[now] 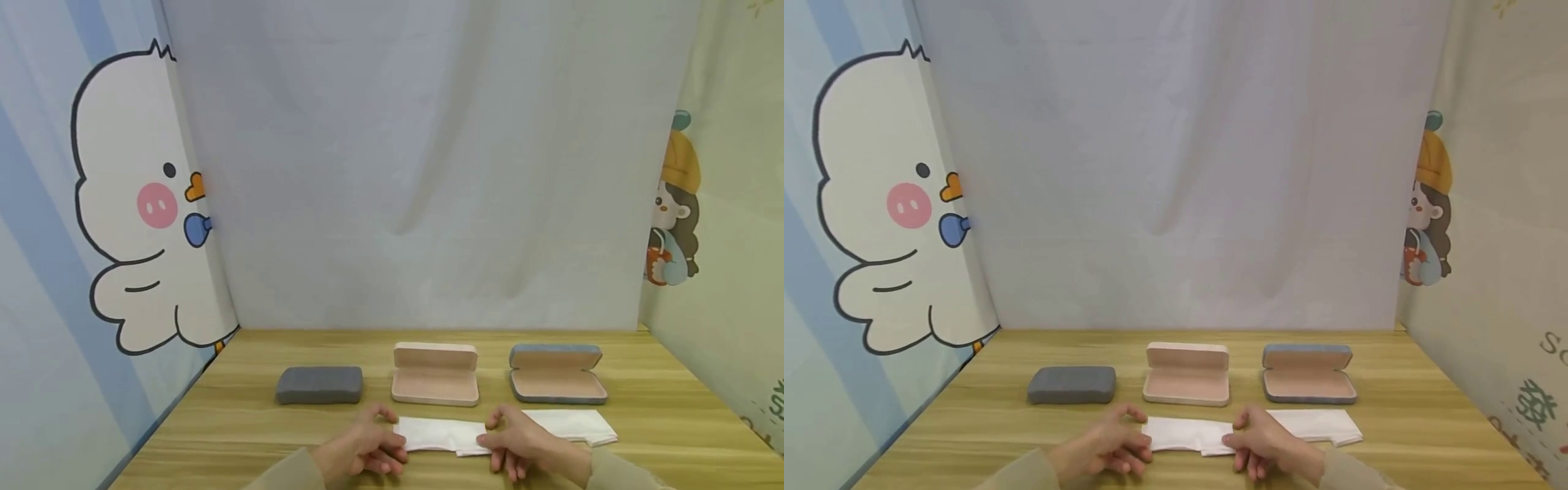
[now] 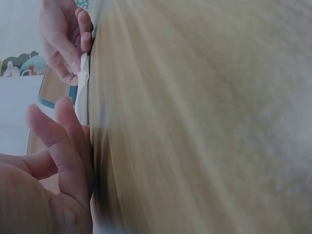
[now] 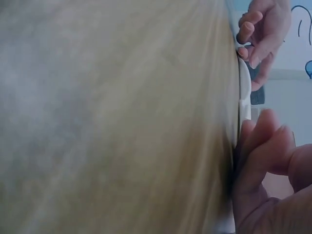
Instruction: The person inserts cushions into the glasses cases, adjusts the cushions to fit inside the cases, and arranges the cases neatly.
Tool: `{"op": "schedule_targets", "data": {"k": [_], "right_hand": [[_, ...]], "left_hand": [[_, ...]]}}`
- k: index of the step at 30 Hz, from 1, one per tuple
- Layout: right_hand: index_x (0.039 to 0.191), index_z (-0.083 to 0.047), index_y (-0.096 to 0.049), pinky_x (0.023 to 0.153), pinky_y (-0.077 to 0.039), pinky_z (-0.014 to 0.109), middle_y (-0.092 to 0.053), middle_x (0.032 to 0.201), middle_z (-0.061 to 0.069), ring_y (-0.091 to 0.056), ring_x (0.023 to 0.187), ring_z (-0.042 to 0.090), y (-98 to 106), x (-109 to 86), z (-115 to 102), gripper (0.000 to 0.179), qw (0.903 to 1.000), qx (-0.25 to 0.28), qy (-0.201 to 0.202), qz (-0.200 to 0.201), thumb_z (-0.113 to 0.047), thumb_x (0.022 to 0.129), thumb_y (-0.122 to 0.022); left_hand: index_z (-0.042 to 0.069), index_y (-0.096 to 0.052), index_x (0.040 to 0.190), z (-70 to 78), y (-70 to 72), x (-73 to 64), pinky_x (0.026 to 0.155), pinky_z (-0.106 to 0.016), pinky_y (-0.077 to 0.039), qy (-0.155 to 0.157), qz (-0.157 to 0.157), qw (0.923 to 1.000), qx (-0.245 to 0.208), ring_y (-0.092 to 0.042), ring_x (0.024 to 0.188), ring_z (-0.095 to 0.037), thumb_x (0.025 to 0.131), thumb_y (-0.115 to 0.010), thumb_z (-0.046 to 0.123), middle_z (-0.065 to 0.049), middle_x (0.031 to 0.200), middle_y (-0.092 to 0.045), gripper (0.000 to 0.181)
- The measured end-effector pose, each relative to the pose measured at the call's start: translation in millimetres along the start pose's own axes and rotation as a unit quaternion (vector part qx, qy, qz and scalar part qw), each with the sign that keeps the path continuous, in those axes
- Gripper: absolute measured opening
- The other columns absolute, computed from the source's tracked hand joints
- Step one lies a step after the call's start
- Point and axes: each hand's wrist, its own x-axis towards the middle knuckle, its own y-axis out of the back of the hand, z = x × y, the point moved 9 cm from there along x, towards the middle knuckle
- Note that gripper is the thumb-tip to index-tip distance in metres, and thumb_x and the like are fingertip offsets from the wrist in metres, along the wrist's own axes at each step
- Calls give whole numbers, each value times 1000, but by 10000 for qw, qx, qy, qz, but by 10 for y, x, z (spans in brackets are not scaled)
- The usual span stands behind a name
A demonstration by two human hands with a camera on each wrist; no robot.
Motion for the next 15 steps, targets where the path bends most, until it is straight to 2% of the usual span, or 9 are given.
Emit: {"op": "schedule_targets", "data": {"k": [4, 8, 15], "right_hand": [[91, 1, -42, 31, -36, 11, -59, 50, 0, -49, 33, 2, -60, 14, -26, 22, 9999, -126, 56, 13, -7, 91, -62], [79, -3, -46, 31, -34, 10, -58, 48, -1, -47, 32, 0, -104, 13, -61, 18, 9996, -256, 133, -56, -3, 89, -61], [80, 2, -53, 31, -34, 9, -60, 50, -2, -47, 33, -1, -129, 46, -96, 10, 9991, -197, 307, -200, -1, 88, -59]], "left_hand": [[3, -42, 109, 3, -33, -20, 38, -12, -44, -41, 96, 9999, 70, -62, 45, -12, 84, -64, -5, -10, 66, -68, 35], [3, -46, 98, 11, -58, -46, 37, -12, -44, -28, 200, 9998, 56, -61, 43, -10, 83, -63, -8, -9, 63, -66, 25], [2, -55, 82, 33, -57, -12, 37, -11, -44, 5, 237, 9997, 19, -59, 42, -9, 82, -62, -10, -6, 56, -63, 13]]}}
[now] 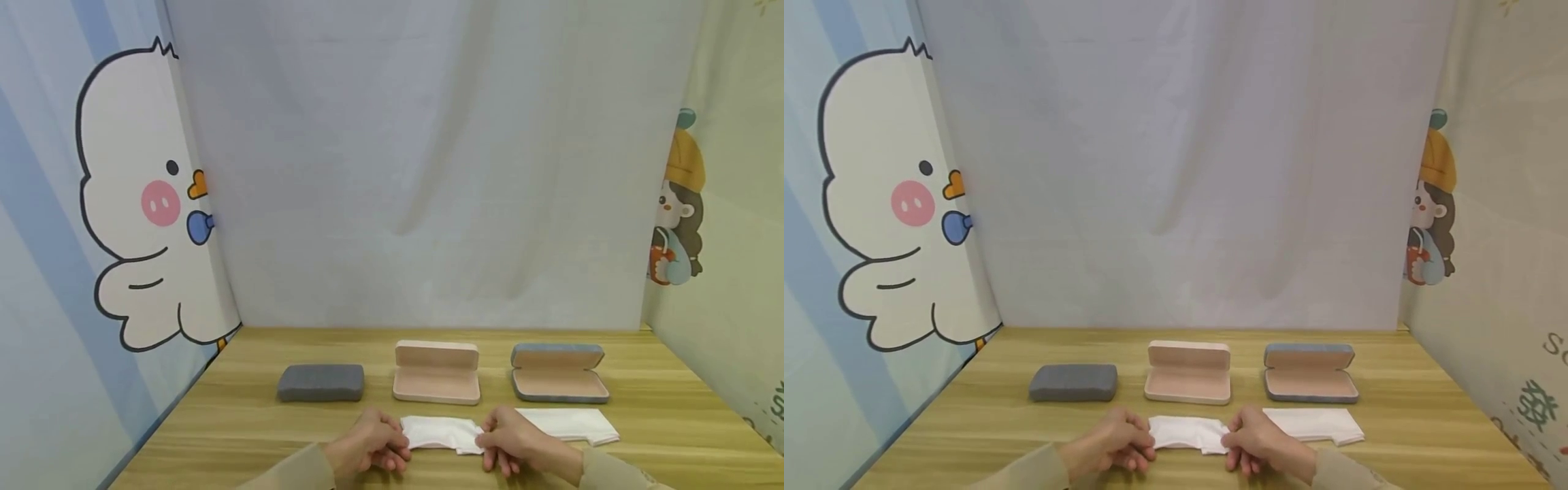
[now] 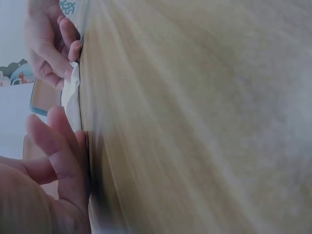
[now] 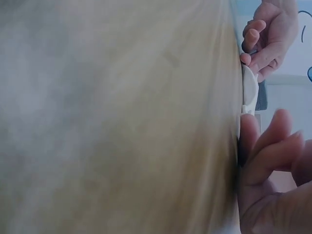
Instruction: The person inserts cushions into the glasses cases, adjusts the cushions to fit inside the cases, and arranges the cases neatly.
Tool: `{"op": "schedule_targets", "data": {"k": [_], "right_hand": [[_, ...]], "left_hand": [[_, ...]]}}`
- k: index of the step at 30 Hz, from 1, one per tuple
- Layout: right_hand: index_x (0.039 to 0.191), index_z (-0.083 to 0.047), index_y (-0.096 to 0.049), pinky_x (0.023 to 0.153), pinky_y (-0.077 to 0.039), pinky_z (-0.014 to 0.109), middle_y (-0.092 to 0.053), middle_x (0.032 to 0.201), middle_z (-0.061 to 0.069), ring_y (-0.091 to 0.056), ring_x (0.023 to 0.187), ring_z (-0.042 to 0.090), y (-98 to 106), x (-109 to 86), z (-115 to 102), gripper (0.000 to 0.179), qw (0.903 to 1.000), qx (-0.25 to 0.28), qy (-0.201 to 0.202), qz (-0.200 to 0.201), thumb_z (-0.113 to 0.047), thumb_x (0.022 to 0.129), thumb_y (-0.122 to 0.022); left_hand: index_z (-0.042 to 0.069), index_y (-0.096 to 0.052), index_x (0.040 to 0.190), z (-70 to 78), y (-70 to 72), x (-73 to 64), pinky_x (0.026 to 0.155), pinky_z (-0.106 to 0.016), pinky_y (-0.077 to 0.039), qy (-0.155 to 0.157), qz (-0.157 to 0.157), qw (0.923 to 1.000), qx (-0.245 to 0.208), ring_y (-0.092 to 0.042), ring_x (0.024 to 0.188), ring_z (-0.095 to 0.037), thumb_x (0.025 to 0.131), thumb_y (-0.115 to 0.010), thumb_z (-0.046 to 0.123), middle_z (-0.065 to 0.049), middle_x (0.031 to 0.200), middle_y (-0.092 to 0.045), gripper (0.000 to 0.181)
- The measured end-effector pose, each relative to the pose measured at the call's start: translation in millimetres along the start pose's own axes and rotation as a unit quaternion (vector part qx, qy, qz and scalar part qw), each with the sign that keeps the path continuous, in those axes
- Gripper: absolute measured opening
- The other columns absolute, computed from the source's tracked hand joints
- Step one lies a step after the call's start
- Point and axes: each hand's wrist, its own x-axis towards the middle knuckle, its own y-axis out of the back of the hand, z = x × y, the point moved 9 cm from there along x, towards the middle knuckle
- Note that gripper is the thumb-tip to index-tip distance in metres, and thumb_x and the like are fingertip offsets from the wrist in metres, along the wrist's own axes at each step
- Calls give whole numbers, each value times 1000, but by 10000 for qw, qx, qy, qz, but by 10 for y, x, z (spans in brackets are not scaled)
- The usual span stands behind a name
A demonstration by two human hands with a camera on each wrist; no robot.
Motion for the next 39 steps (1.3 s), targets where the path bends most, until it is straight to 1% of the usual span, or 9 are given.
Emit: {"op": "schedule_targets", "data": {"k": [6, 8, 11, 16, 21, 25, 32, 36, 39], "right_hand": [[89, 5, -52, 33, -35, 8, -64, 55, -1, -47, 34, -3, 42, 54, -19, 11, 9992, 325, -17, -216, -4, 90, -58], [93, 4, -50, 34, -36, 8, -64, 57, 0, -48, 35, -3, 77, 72, -48, 13, 9991, 376, -11, -205, -5, 91, -59], [96, 5, -49, 35, -37, 9, -65, 59, -1, -49, 36, -3, 141, 115, -107, 16, 9990, 389, 34, -197, -6, 92, -58], [93, 6, -52, 35, -36, 9, -65, 60, -2, -48, 37, -3, 265, 246, -217, 14, 9994, 282, 59, -196, -8, 94, -57], [85, 1, -53, 35, -34, 11, -65, 59, -3, -46, 36, -2, 384, 424, -296, 14, 9999, 126, 46, -50, -9, 95, -57], [83, 1, -53, 35, -32, 12, -64, 57, -3, -45, 36, -1, 452, 554, -284, 15, 9999, 58, 63, 100, -9, 94, -57], [84, 0, -53, 34, -33, 11, -62, 54, -4, -46, 35, -2, 479, 736, -139, 13, 9995, 93, -91, 285, -7, 93, -58], [84, -1, -52, 33, -33, 11, -60, 51, -4, -45, 34, -1, 485, 766, -94, 12, 9989, 44, -197, 414, -5, 93, -58], [73, -6, -49, 33, -31, 14, -56, 48, -3, -42, 32, 0, 514, 753, -103, 21, 9974, -188, -242, 658, -4, 92, -59]], "left_hand": [[-2, -60, 82, 74, 48, 80, 40, -13, -47, 51, -15, 10000, -46, -59, 44, -7, 83, -61, -8, -5, 57, -64, 6], [-6, -62, 86, 138, 92, 106, 41, -13, -49, 28, 8, 10000, -77, -59, 44, -6, 84, -62, -7, -4, 57, -64, 2], [-11, -64, 92, 266, 161, 149, 43, -14, -50, -44, -2, 9999, -94, -60, 46, -6, 85, -62, -5, -4, 59, -66, 8], [-13, -64, 96, 480, 255, 264, 45, -15, -52, -229, -2, 9997, -97, -62, 47, -6, 87, -62, -4, -5, 60, -66, 12], [-14, -63, 98, 609, 332, 411, 45, -16, -52, -415, 203, 9988, -132, -62, 48, -7, 88, -60, -5, -6, 61, -66, 13], [-16, -63, 100, 619, 365, 530, 45, -15, -52, -465, 350, 9982, -125, -62, 48, -7, 87, -60, -6, -6, 60, -67, 17], [-19, -63, 96, 543, 377, 696, 42, -14, -49, -483, 438, 9977, -177, -59, 44, -5, 85, -60, -8, -5, 55, -64, 15], [-18, -64, 92, 502, 361, 732, 40, -14, -47, -504, 503, 9975, -2, -56, 42, -5, 85, -60, -8, -4, 54, -62, 13], [-13, -64, 86, 493, 345, 739, 37, -14, -45, -581, 618, 9959, 320, -54, 40, -5, 84, -60, -7, -3, 53, -59, 8]]}}
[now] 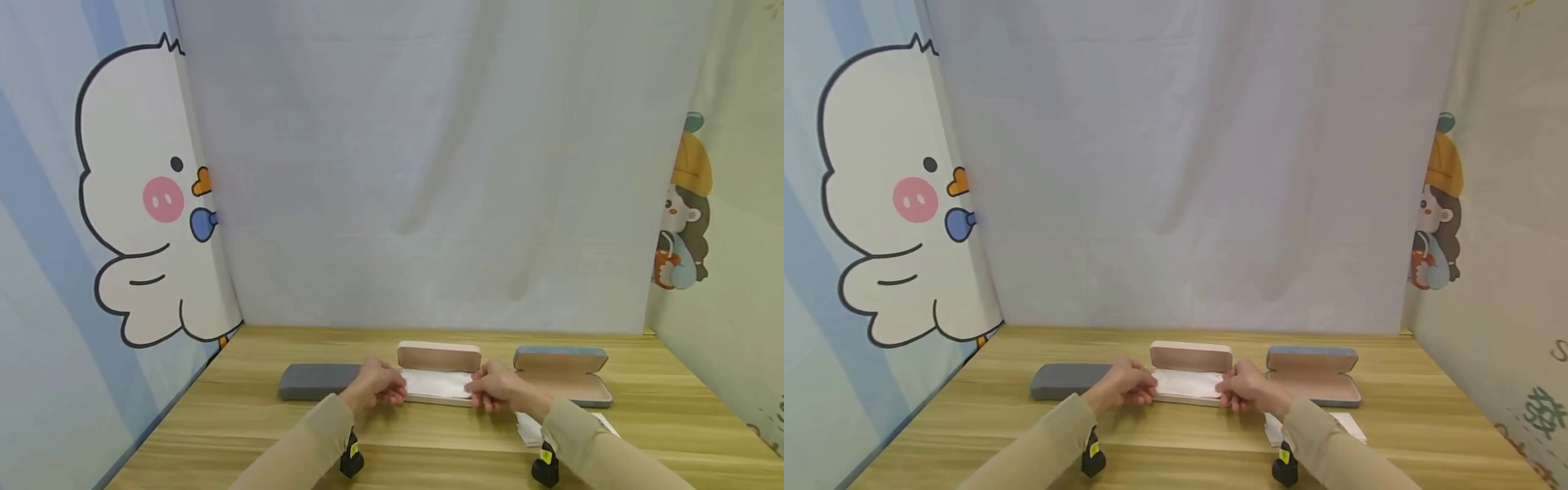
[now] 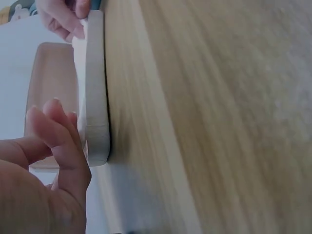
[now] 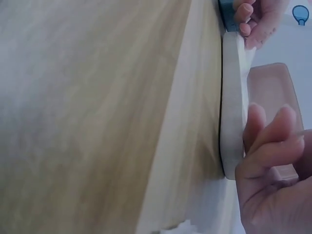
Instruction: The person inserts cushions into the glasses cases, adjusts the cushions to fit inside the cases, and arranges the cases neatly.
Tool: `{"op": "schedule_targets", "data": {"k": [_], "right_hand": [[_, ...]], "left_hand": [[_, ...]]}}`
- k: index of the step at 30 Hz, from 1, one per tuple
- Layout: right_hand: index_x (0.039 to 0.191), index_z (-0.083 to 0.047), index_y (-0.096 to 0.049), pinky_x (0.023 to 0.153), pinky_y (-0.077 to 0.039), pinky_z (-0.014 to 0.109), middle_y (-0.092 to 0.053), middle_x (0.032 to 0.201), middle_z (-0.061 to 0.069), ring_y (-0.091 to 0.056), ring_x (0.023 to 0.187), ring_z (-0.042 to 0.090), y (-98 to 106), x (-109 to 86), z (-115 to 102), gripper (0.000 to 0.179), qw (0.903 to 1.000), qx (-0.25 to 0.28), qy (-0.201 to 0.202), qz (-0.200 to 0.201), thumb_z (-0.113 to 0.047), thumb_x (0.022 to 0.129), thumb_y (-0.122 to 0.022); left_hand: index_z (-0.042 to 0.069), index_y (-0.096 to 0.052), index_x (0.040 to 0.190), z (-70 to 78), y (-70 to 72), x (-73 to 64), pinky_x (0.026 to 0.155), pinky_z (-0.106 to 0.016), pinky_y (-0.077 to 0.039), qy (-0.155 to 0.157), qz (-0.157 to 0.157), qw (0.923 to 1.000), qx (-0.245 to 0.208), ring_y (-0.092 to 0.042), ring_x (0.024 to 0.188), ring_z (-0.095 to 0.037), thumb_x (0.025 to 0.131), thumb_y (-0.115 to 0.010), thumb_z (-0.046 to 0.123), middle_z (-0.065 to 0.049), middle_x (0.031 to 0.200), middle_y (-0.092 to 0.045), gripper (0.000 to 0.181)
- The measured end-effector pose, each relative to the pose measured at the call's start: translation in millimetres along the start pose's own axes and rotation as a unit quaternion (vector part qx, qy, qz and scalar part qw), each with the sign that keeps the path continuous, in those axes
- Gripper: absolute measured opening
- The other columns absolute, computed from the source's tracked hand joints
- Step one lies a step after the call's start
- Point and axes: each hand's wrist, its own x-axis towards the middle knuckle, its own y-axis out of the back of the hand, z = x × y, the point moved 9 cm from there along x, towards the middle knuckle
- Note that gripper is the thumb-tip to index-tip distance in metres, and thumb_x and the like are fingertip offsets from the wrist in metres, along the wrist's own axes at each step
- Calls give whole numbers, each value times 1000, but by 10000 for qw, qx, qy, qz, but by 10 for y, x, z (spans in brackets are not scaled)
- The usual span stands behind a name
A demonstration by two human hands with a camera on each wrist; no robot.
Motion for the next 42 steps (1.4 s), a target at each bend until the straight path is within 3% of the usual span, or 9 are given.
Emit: {"op": "schedule_targets", "data": {"k": [8, 15, 19, 21, 24, 26, 29, 35, 42], "right_hand": [[55, -14, -40, 33, -24, 15, -45, 40, -5, -33, 31, 1, 71, -39, -35, 41, 9960, -720, 96, 527, -2, 86, -64], [52, -15, -40, 33, -21, 16, -36, 38, -6, -30, 30, 3, 77, -48, -44, 45, 9919, -1131, 193, 537, -12, 91, -64], [62, -5, -47, 31, -25, 17, -40, 40, -3, -37, 29, 5, 89, -69, -48, 41, 9917, -1258, 200, 186, -26, 91, -67], [90, 6, -53, 30, -30, 19, -46, 45, 0, -41, 29, 7, 102, -85, -31, 40, 9917, -1275, 171, 39, -28, 87, -72], [139, 3, -23, 32, -39, 21, -55, 54, 7, -46, 32, 10, 106, -92, 5, 86, 9949, -995, 76, -113, -23, 79, -80], [149, -7, -5, 33, -43, 22, -58, 57, 8, -48, 34, 10, 93, -79, 33, 107, 9963, -829, 54, -212, -19, 76, -83], [151, -13, 4, 33, -45, 23, -60, 58, 9, -50, 35, 11, 68, -48, 50, 117, 9979, -546, 120, -333, -11, 74, -83], [149, -12, 5, 37, -48, 23, -59, 62, 10, -54, 39, 11, 24, -24, 88, 113, 9974, -42, 250, -680, -1, 75, -80], [144, -12, -3, 41, -51, 23, -56, 72, 11, -56, 43, 10, -7, -31, 102, 98, 9923, 430, 341, -1109, 1, 79, -75]], "left_hand": [[3, -53, 63, 52, -7, 11, 32, -13, -32, -376, 347, 9937, 998, -44, 33, -4, 77, -57, -9, 3, 42, -48, 19], [4, -51, 54, 58, -30, -9, 30, -13, -33, -254, 167, 9878, 1529, -44, 31, -5, 82, -52, -5, 3, 39, -46, 30], [-6, -49, 92, 72, -55, -25, 34, -17, -40, -285, -369, 9875, 1507, -46, 35, -8, 89, -61, 6, -2, 49, -50, 18], [-7, -36, 122, 75, -66, -30, 35, -19, -42, -296, -653, 9851, 1562, -48, 36, -10, 88, -68, 11, -5, 53, -52, 50], [5, -11, 148, 59, -93, -12, 36, -20, -44, -240, -883, 9820, 1654, -50, 38, -12, 81, -76, 5, -8, 55, -55, 94], [11, -4, 152, 42, -116, 16, 36, -20, -44, -226, -938, 9826, 1584, -51, 39, -12, 77, -76, -4, -9, 55, -56, 105], [14, -6, 152, 12, -126, 57, 35, -19, -43, -232, -860, 9851, 1472, -51, 38, -12, 74, -73, -13, -10, 54, -57, 106], [16, -17, 145, -80, -112, 98, 35, -20, -46, -149, -819, 9910, 1052, -53, 38, -12, 72, -71, -19, -12, 55, -58, 98], [18, -15, 145, -113, -116, 83, 39, -22, -50, -65, -1024, 9925, 659, -57, 41, -14, 74, -68, -20, -17, 64, -64, 96]]}}
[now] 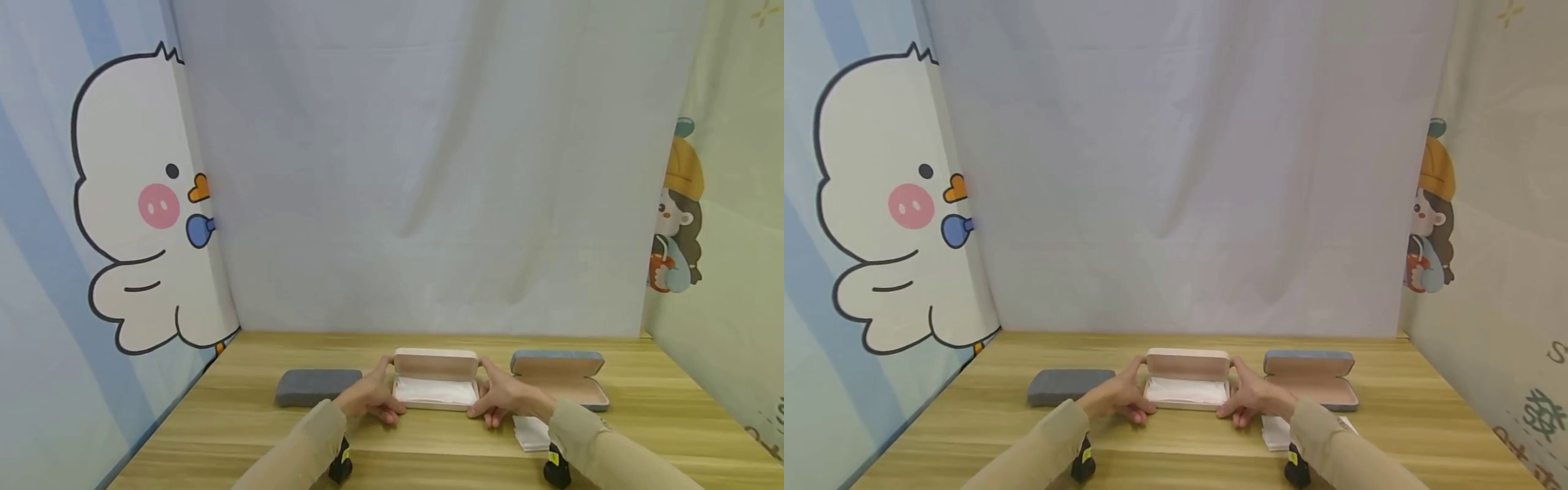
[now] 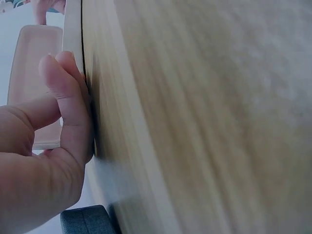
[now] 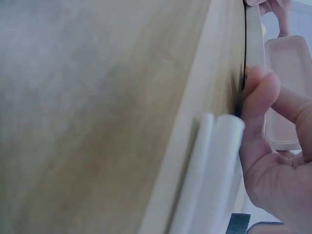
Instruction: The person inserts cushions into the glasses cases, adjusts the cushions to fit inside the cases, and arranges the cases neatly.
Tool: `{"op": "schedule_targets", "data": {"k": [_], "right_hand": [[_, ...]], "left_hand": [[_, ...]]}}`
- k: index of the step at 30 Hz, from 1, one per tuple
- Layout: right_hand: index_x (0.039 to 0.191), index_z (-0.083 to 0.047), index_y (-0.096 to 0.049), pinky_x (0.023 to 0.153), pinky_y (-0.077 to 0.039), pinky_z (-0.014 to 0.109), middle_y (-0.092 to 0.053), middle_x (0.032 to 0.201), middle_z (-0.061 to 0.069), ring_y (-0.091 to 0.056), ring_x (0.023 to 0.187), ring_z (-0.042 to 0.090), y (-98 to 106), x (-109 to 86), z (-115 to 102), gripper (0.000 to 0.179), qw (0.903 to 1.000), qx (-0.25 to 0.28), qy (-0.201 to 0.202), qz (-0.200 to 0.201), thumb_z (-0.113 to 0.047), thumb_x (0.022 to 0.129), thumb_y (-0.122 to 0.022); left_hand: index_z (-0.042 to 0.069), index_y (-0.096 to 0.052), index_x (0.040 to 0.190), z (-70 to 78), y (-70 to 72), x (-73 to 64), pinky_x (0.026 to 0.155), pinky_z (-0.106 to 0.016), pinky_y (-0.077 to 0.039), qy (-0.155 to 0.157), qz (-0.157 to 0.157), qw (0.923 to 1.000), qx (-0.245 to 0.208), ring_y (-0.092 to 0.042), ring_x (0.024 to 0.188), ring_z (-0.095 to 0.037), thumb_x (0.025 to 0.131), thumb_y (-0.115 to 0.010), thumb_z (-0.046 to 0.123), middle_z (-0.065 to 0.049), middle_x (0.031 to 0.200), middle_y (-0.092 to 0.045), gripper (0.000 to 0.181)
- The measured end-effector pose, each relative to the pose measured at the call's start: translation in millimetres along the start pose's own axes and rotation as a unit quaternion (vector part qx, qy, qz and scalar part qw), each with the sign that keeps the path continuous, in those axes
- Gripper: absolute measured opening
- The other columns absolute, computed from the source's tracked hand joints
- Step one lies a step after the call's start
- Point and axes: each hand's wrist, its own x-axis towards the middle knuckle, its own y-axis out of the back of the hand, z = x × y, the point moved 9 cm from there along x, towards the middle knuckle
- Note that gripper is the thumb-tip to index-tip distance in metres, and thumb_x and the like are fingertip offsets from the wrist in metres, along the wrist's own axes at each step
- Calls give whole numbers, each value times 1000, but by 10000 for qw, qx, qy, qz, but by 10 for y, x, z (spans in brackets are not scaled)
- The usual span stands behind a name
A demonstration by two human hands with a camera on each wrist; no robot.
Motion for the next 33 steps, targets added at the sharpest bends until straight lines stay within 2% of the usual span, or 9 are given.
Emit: {"op": "schedule_targets", "data": {"k": [18, 28, 33], "right_hand": [[135, -10, -12, 43, -53, 23, -53, 71, 10, -58, 46, 12, -18, 3, 9, 81, 9995, 245, 149, -92, 3, 82, -72], [138, -8, -3, 45, -53, 23, -52, 73, 10, -59, 48, 11, -15, -14, 11, 87, 9997, 171, 103, -143, 1, 84, -70], [135, -9, -5, 44, -52, 23, -51, 73, 9, -59, 48, 12, -11, -12, 14, 84, 9998, 179, 70, -96, 1, 83, -71]], "left_hand": [[20, -20, 137, -19, -10, -2, 43, -22, -54, 167, -53, 9996, -232, -59, 44, -14, 76, -68, -19, -16, 67, -61, 87], [22, -21, 138, -24, 4, -10, 43, -22, -53, 209, -37, 9998, -43, -59, 44, -13, 76, -70, -15, -18, 67, -61, 87], [22, -20, 138, -26, 6, -9, 44, -22, -54, 170, -71, 9998, -52, -60, 44, -13, 76, -71, -15, -19, 68, -62, 88]]}}
